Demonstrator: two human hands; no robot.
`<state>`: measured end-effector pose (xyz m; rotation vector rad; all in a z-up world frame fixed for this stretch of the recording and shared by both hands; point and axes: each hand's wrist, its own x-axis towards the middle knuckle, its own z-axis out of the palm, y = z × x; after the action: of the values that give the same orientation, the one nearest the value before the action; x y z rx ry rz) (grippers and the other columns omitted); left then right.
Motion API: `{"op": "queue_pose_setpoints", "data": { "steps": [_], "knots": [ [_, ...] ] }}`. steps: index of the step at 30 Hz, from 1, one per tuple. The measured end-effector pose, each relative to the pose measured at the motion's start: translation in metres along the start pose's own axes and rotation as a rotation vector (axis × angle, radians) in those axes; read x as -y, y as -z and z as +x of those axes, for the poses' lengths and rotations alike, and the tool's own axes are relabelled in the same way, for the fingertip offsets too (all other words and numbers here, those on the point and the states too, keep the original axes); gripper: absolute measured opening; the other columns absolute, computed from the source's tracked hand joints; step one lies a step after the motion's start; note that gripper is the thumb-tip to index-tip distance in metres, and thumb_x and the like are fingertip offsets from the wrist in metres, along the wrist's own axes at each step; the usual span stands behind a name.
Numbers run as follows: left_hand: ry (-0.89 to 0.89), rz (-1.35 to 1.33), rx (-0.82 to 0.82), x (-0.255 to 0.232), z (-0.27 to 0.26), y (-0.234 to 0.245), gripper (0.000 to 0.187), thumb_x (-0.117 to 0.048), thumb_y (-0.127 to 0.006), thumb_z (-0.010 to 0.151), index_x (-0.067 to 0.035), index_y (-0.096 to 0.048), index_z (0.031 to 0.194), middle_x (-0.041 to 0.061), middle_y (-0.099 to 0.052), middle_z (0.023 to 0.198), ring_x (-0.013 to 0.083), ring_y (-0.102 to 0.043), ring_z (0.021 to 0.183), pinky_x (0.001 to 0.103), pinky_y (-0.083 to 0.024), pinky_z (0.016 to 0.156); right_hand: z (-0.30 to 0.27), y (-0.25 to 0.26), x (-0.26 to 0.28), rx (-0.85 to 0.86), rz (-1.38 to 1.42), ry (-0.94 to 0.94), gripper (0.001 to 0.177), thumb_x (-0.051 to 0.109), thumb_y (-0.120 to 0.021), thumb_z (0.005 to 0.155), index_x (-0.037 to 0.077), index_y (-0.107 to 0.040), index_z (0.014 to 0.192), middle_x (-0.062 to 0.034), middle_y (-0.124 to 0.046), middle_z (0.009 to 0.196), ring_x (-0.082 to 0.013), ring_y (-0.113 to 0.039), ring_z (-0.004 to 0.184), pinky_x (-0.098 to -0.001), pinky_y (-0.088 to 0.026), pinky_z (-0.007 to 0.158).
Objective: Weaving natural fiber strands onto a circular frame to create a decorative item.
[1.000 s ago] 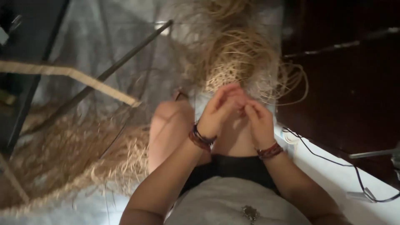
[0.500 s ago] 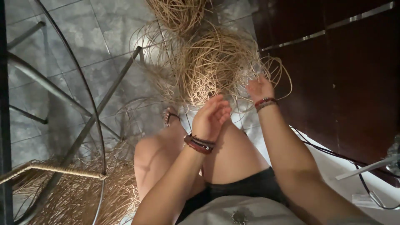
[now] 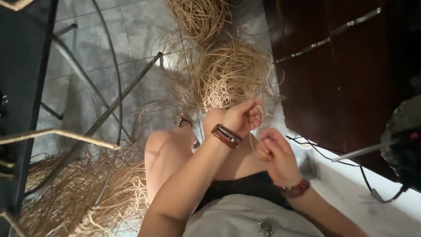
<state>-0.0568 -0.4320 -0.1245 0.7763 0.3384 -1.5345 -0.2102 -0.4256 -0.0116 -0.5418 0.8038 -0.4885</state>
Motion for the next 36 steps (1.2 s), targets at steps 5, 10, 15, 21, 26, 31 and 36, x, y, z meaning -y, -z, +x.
{"op": "queue_pose_setpoints", "data": {
  "steps": [5,10,15,21,26,31,36],
  "knots": [
    [-0.322,0.659,-0.153,-0.018,-0.072,-0.062,0.028,-0.041,-0.053,0.103,-0.015,-0.062,0.107,0.003,-0.051,0.074,0.0221,-0.053,0.071,0.034,-0.046,0.059,-0.029,-0.005,0.015,0.071,-0.275,0.093,0.022,0.006,-0.048,0.101,0.006,-0.047,0.124,-0.0038,-0.041,0.070,-0.0089,-0.035,0.060,-0.0215,-0.029,0.055],
    [-0.499,1.649,-0.199,-0.011,-0.082,-0.053,0.021,-0.037,-0.051,0.099,-0.019,-0.061,0.101,0.008,-0.076,0.098,0.0313,-0.072,0.106,0.043,-0.059,0.091,-0.007,-0.004,-0.006,0.107,-0.547,0.220,0.057,-0.009,-0.050,0.093,-0.002,-0.043,0.149,-0.0201,-0.055,0.144,-0.0258,-0.052,0.128,-0.0424,-0.045,0.110],
    [-0.765,1.979,-0.830,0.003,-0.164,-0.107,0.015,-0.024,-0.055,0.095,-0.015,-0.065,0.088,0.006,-0.067,0.063,0.0279,-0.074,0.068,0.041,-0.058,0.062,0.046,-0.011,0.011,-0.013,-0.018,0.037,0.014,0.008,-0.059,0.105,0.004,-0.069,0.114,-0.0146,-0.073,0.115,-0.0251,-0.070,0.098,-0.0412,-0.055,0.089],
    [-0.551,2.108,-0.321,-0.018,-0.184,-0.073,0.016,-0.034,-0.059,0.097,-0.021,-0.067,0.102,0.000,-0.072,0.069,0.0227,-0.077,0.073,0.036,-0.061,0.062,0.091,-0.016,0.048,0.075,0.186,-0.308,0.039,0.043,-0.061,0.099,0.006,-0.068,0.109,-0.0142,-0.075,0.112,-0.0306,-0.071,0.096,-0.0468,-0.056,0.081],
    [-0.545,1.873,-0.273,-0.035,-0.157,-0.049,0.037,-0.051,-0.046,0.101,-0.020,-0.065,0.092,0.005,-0.072,0.070,0.0276,-0.076,0.083,0.040,-0.057,0.070,0.131,0.030,0.017,0.072,0.150,-0.352,0.024,0.028,-0.069,0.098,0.005,-0.073,0.105,-0.0131,-0.077,0.106,-0.0320,-0.076,0.096,-0.0493,-0.062,0.081],
    [-0.766,2.051,-0.274,-0.017,-0.105,-0.029,0.024,-0.030,-0.053,0.101,-0.015,-0.069,0.092,0.010,-0.074,0.078,0.0283,-0.076,0.084,0.031,-0.055,0.076,0.073,-0.021,0.022,0.133,0.072,-0.432,0.017,0.015,-0.063,0.100,0.004,-0.072,0.110,-0.0112,-0.074,0.109,-0.0232,-0.072,0.091,-0.0311,-0.055,0.076],
    [-0.280,2.011,-0.079,-0.017,-0.127,-0.022,0.049,-0.063,-0.038,0.100,-0.030,-0.074,0.096,-0.002,-0.078,0.088,0.0229,-0.076,0.096,0.038,-0.059,0.086,0.072,-0.019,0.039,0.027,-0.264,-0.377,0.011,0.018,-0.057,0.107,0.013,-0.058,0.098,0.0110,-0.027,0.067,-0.0037,-0.032,0.054,-0.0176,-0.033,0.053]
  ]
}}
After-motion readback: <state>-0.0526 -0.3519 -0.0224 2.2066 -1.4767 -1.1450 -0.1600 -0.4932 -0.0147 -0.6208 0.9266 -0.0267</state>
